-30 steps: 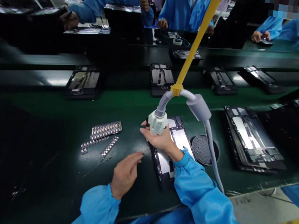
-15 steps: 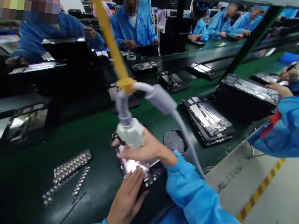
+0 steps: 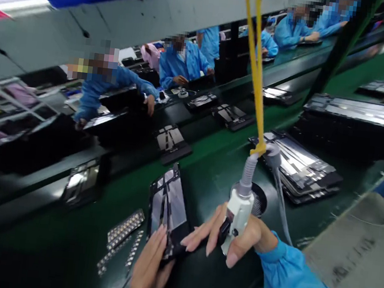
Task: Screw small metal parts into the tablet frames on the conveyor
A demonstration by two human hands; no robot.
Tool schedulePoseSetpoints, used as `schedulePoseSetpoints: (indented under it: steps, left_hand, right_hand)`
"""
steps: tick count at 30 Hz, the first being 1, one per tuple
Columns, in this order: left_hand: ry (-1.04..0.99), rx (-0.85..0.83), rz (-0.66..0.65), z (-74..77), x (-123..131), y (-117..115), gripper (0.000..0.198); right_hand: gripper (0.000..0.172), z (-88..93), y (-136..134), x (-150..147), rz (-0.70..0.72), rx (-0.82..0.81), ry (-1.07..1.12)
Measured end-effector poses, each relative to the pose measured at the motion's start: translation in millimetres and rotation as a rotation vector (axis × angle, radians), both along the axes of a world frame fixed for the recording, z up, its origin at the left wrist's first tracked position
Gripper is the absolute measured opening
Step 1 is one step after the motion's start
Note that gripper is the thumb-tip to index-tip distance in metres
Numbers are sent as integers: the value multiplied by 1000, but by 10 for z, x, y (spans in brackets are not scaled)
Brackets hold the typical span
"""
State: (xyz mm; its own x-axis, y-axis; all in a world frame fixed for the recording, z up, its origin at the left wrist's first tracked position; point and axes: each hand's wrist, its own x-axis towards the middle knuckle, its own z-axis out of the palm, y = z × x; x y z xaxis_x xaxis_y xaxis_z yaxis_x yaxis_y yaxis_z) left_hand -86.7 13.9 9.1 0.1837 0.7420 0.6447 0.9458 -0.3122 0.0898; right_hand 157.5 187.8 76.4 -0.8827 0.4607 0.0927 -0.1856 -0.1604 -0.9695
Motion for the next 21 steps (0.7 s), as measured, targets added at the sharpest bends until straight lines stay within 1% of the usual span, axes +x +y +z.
schedulePoseSetpoints:
  steps: [2, 3, 5, 6, 7, 8, 9, 11, 12, 13, 15, 16, 18, 19, 21]
  left_hand:
    - [-12, 53, 127, 191, -257, 26, 62]
    - [-18, 78, 194, 278, -416, 68, 62]
    - [-18, 123, 285, 404, -777, 227, 60]
    - [-7, 107, 314, 437, -971, 343, 57]
    - [11, 64, 334, 452, -1165, 475, 52]
    - [26, -19, 369, 454, -1352, 614, 47]
    - [40, -144, 420, 448, -1525, 751, 45]
    - [64, -302, 481, 438, -1801, 985, 45]
    - [76, -364, 506, 439, -1891, 1078, 47]
    - [87, -411, 526, 443, -1943, 1158, 49]
    - [104, -520, 562, 446, -1929, 1307, 56]
    - [111, -574, 565, 439, -1867, 1393, 61]
    - [130, -676, 531, 398, -1674, 1613, 72]
    - [143, -722, 500, 369, -1563, 1751, 77]
    - [175, -795, 456, 306, -1364, 2068, 87]
  right_hand:
    - [36, 4, 33, -165, 117, -67, 86]
    - [37, -23, 40, -263, 160, -125, 110]
    - [43, -122, 33, -468, 182, -228, 72]
    - [45, -183, 22, -562, 183, -246, 16]
    - [47, -245, 7, -644, 172, -237, -55]
    - [47, -305, -10, -710, 146, -205, -125]
    - [47, -358, -30, -759, 111, -163, -185]
    - [47, -452, -75, -807, 44, -88, -254]
    - [46, -496, -99, -812, 18, -61, -269]
    - [45, -542, -122, -810, -3, -46, -279]
    - [44, -636, -159, -804, -40, -37, -296]
    - [45, -679, -170, -807, -68, -32, -309]
    - [47, -736, -166, -839, -103, -23, -333]
    - [47, -744, -148, -869, -95, -20, -338]
    - [42, -717, -76, -956, -30, -22, -336]
